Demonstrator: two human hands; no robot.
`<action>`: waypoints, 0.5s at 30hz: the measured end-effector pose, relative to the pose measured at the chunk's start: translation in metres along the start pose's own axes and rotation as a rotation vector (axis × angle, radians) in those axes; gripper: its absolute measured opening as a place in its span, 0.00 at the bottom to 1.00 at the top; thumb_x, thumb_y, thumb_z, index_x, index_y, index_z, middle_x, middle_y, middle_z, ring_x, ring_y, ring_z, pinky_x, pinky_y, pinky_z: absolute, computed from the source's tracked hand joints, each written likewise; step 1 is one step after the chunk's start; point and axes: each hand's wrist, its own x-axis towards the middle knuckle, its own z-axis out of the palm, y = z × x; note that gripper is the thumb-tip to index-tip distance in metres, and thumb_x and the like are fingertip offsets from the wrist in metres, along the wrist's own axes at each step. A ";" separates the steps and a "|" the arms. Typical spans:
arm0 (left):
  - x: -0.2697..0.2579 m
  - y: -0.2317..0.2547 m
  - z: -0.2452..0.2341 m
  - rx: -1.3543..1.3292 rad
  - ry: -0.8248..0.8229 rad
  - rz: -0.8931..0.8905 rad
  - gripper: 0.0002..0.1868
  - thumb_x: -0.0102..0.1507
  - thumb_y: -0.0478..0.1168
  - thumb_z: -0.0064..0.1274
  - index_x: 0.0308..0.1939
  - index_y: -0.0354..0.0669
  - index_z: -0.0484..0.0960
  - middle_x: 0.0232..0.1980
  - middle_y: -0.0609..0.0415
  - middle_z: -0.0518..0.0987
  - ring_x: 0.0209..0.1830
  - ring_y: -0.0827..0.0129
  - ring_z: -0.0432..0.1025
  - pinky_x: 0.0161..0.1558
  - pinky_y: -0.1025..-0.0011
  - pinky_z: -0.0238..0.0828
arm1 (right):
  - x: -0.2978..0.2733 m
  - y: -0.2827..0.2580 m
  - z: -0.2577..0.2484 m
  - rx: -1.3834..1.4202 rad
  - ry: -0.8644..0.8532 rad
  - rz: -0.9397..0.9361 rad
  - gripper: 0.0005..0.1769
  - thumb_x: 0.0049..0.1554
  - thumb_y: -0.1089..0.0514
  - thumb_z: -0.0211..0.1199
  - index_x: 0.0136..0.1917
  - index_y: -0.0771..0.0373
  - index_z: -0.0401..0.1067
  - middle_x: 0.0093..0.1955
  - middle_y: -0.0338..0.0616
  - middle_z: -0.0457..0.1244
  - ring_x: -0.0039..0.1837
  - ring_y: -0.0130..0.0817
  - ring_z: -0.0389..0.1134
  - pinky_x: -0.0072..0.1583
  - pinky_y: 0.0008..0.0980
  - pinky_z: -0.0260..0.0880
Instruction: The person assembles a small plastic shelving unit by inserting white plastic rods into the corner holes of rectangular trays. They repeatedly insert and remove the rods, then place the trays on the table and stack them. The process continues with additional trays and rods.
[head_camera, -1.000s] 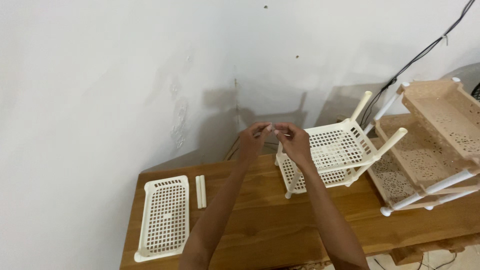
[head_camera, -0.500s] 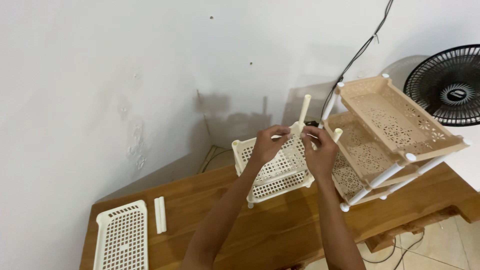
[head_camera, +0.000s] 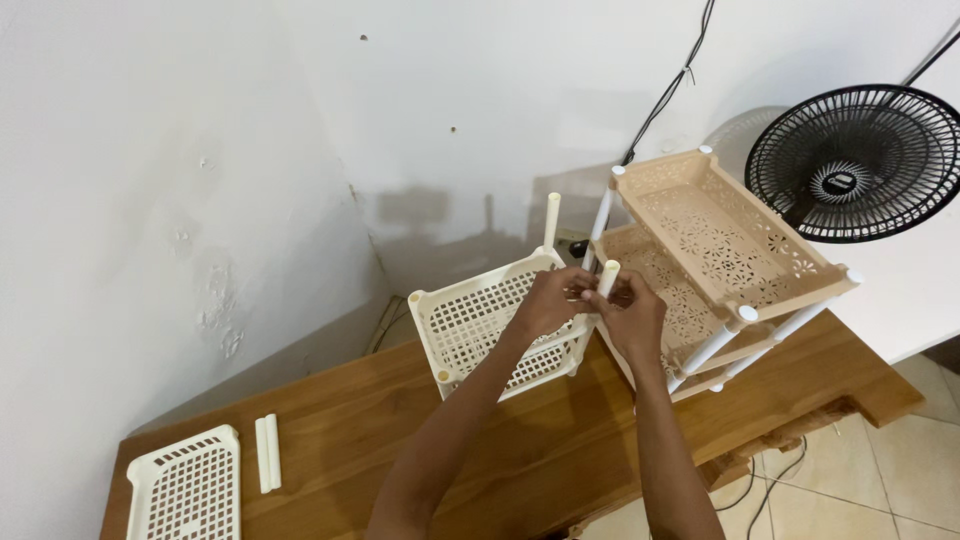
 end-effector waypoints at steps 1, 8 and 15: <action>0.001 -0.003 0.002 0.008 -0.006 -0.012 0.19 0.57 0.32 0.66 0.51 0.33 0.83 0.48 0.46 0.86 0.49 0.63 0.83 0.54 0.67 0.82 | 0.001 0.004 0.002 0.055 -0.011 0.016 0.18 0.49 0.64 0.78 0.51 0.67 0.76 0.44 0.46 0.72 0.46 0.31 0.75 0.50 0.30 0.76; 0.000 -0.019 0.006 0.018 -0.063 -0.044 0.22 0.54 0.31 0.66 0.53 0.35 0.82 0.46 0.46 0.87 0.47 0.63 0.83 0.52 0.67 0.82 | 0.002 0.013 0.002 0.087 0.005 -0.005 0.13 0.49 0.66 0.77 0.47 0.70 0.77 0.43 0.48 0.73 0.44 0.31 0.74 0.48 0.30 0.76; 0.001 -0.026 0.004 0.135 -0.063 0.122 0.28 0.52 0.34 0.72 0.55 0.37 0.80 0.48 0.47 0.86 0.49 0.62 0.83 0.54 0.65 0.80 | 0.000 0.003 -0.003 0.042 -0.016 -0.084 0.11 0.52 0.66 0.73 0.50 0.67 0.79 0.43 0.47 0.73 0.45 0.34 0.77 0.48 0.32 0.77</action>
